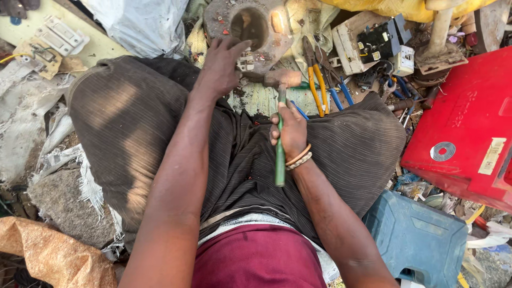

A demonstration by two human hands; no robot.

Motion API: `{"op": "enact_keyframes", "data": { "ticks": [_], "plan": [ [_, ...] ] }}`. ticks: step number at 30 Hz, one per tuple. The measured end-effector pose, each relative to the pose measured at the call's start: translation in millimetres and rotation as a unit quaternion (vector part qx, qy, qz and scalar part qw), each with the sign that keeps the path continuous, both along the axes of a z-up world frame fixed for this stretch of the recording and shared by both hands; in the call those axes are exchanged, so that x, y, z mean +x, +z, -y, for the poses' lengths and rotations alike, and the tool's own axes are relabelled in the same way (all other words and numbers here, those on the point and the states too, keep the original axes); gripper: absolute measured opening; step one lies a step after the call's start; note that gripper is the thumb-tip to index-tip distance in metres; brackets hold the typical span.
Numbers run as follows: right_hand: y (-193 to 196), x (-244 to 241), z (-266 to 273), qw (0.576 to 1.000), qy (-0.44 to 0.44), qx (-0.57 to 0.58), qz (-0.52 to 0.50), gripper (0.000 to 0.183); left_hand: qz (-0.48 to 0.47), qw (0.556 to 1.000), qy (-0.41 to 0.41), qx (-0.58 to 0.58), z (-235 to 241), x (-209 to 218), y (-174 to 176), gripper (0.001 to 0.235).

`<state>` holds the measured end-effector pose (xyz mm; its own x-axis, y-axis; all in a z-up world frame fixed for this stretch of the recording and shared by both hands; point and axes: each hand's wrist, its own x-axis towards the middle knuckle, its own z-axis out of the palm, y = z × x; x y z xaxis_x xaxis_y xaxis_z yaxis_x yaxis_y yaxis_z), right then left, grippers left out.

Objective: The person sits cross-legged and uses a hammer and screwdriver to disassemble a white plastic electrical component on a metal anvil. They repeatedly strike the component to break it apart and remove internal metal parts.

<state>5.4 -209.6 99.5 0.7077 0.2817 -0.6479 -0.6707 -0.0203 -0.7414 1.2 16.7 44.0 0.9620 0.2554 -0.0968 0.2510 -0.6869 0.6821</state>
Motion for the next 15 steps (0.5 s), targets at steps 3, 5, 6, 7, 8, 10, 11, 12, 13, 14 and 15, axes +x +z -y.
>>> {"op": "enact_keyframes", "data": {
  "ticks": [3,5,6,7,8,10,11,12,13,14,15],
  "plan": [
    [-8.1,3.4,11.7,0.994,-0.029,0.074,-0.069,0.020,-0.019,1.000,-0.009,-0.009,-2.4,-4.0,-0.4,0.085],
    [-14.8,1.9,19.1,0.990,-0.032,0.092,-0.106,0.018,-0.013,1.000,-0.010,0.003,-3.5,-5.1,-0.4,0.082],
    [-19.3,0.1,21.8,0.988,-0.031,0.086,-0.125,0.019,-0.005,1.000,-0.006,0.013,-3.9,-4.5,0.1,0.077],
    [-24.8,-3.0,25.2,0.986,-0.030,0.079,-0.145,0.020,0.001,1.000,-0.002,0.021,-3.5,-5.1,0.0,0.072],
    [-31.9,-6.9,27.0,0.985,-0.023,0.073,-0.158,0.018,0.003,1.000,0.012,0.001,-3.7,-6.0,-0.1,0.064],
    [-50.1,-11.9,24.2,0.982,-0.007,0.061,-0.180,0.016,0.012,0.998,0.041,-0.040,-6.1,-4.4,1.1,0.047],
    [-60.5,-13.1,22.3,0.983,0.008,0.050,-0.178,0.020,0.022,0.998,0.042,-0.031,-6.2,-5.8,1.3,0.045],
    [-70.8,-12.8,19.2,0.983,0.024,0.040,-0.176,0.023,0.032,0.998,0.042,-0.023,-6.8,-8.0,1.8,0.043],
    [-78.5,-12.7,17.7,0.984,0.040,0.030,-0.173,0.027,0.044,0.998,0.042,-0.013,-7.2,-9.2,3.1,0.040],
    [-84.1,-12.5,17.1,0.988,0.034,0.017,-0.153,0.034,0.051,0.998,0.045,-0.010,-7.1,-10.6,4.7,0.039],
    [-87.8,-10.3,15.6,0.991,0.027,0.005,-0.131,0.044,0.059,0.997,0.047,-0.007,-7.8,-10.4,6.8,0.038]
  ]
}}
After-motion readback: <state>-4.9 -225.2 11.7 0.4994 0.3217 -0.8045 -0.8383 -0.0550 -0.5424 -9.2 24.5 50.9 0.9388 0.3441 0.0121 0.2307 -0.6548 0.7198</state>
